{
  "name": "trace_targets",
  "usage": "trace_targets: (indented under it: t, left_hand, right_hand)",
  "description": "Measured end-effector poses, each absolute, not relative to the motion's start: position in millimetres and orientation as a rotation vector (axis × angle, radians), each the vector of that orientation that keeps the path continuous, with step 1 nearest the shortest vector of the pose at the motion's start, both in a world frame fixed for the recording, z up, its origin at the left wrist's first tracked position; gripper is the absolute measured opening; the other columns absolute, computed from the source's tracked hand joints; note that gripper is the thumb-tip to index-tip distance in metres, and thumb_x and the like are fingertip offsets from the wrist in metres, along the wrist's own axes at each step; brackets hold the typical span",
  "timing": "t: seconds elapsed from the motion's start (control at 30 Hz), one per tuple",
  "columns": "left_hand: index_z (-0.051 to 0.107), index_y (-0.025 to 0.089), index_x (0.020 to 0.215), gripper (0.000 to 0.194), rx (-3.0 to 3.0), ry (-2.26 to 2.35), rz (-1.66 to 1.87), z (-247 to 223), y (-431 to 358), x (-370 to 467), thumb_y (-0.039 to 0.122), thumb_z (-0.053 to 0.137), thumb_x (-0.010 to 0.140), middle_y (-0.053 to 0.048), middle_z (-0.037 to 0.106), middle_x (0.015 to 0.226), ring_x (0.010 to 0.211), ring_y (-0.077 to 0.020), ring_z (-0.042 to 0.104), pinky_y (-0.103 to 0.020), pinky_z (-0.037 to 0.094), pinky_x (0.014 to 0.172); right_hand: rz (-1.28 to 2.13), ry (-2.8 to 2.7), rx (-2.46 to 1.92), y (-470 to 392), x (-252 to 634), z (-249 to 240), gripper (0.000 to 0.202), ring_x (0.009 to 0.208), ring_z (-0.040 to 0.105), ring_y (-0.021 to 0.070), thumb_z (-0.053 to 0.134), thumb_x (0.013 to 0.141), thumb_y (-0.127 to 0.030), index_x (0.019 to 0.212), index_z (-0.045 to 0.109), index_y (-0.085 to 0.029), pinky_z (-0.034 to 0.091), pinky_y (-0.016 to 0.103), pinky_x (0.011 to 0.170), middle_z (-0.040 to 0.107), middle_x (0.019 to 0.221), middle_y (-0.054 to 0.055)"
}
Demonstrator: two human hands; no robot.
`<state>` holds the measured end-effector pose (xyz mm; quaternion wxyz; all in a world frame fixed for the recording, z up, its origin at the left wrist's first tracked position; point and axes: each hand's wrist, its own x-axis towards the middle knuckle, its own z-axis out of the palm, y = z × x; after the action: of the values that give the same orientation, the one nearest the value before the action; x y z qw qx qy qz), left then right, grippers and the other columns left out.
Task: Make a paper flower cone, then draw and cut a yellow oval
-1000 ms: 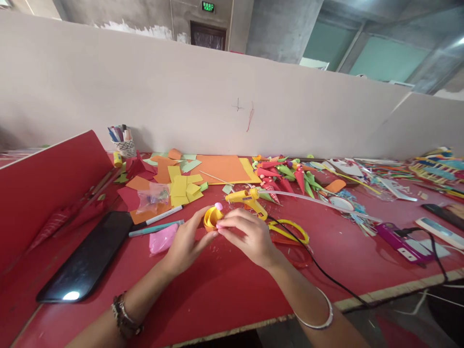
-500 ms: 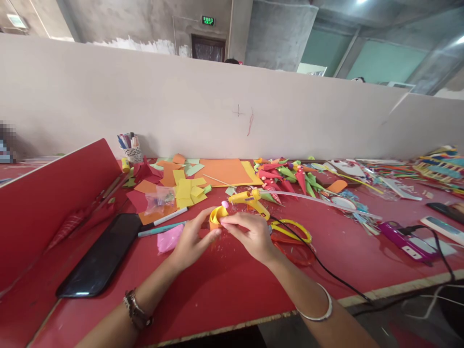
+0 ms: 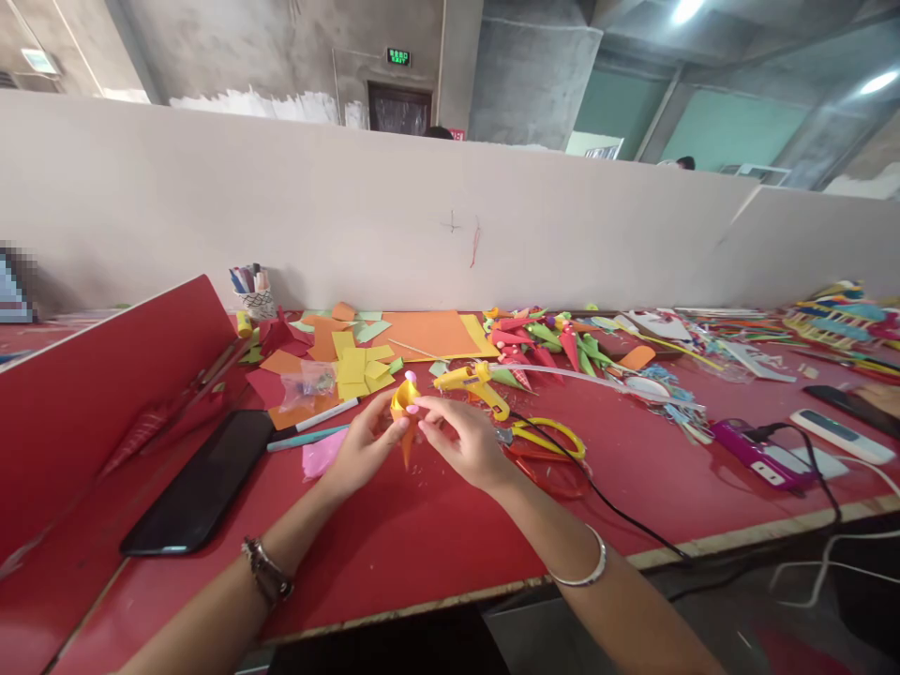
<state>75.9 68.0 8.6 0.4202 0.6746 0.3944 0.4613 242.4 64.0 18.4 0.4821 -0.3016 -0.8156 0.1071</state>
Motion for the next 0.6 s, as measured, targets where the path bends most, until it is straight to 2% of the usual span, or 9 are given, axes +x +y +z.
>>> trace_targets:
  t: [0.1, 0.3, 0.6]
  left_hand:
    - [0.044, 0.015, 0.116, 0.043, 1.656, 1.031, 1.164, 9, 70, 75, 0.036, 0.051, 0.079, -0.006, 0.062, 0.094, 0.088, -0.0181, 0.058, -0.027, 0.047, 0.074]
    - [0.046, 0.015, 0.115, 0.048, 1.606, 1.045, 1.153, 6, 73, 70, 0.040, 0.056, 0.075, -0.004, 0.064, 0.081, 0.075, -0.0167, 0.059, -0.026, 0.047, 0.069]
    - [0.056, 0.014, 0.099, 0.041, 1.616, 1.051, 1.163, 5, 81, 65, 0.045, 0.058, 0.071, -0.004, 0.066, 0.083, 0.076, -0.0173, 0.059, -0.025, 0.045, 0.069]
  right_hand:
    - [0.253, -1.963, -0.769, 66, 241, 14, 0.024, 0.065, 0.059, 0.0113, 0.043, 0.086, -0.028, 0.108, 0.049, -0.020, 0.047, 0.025, 0.067, 0.063, 0.072, 0.001]
    - [0.147, -2.012, -0.875, 70, 237, 11, 0.018, 0.055, 0.055, 0.0105, 0.039, 0.086, -0.031, 0.096, 0.048, -0.019, 0.041, 0.022, 0.055, 0.060, 0.061, -0.001]
    - [-0.341, -2.201, -0.879, 79, 235, 8, 0.028, 0.050, 0.052, 0.0102, 0.032, 0.090, -0.033, 0.075, 0.050, -0.017, 0.029, 0.023, 0.048, 0.057, 0.054, -0.001]
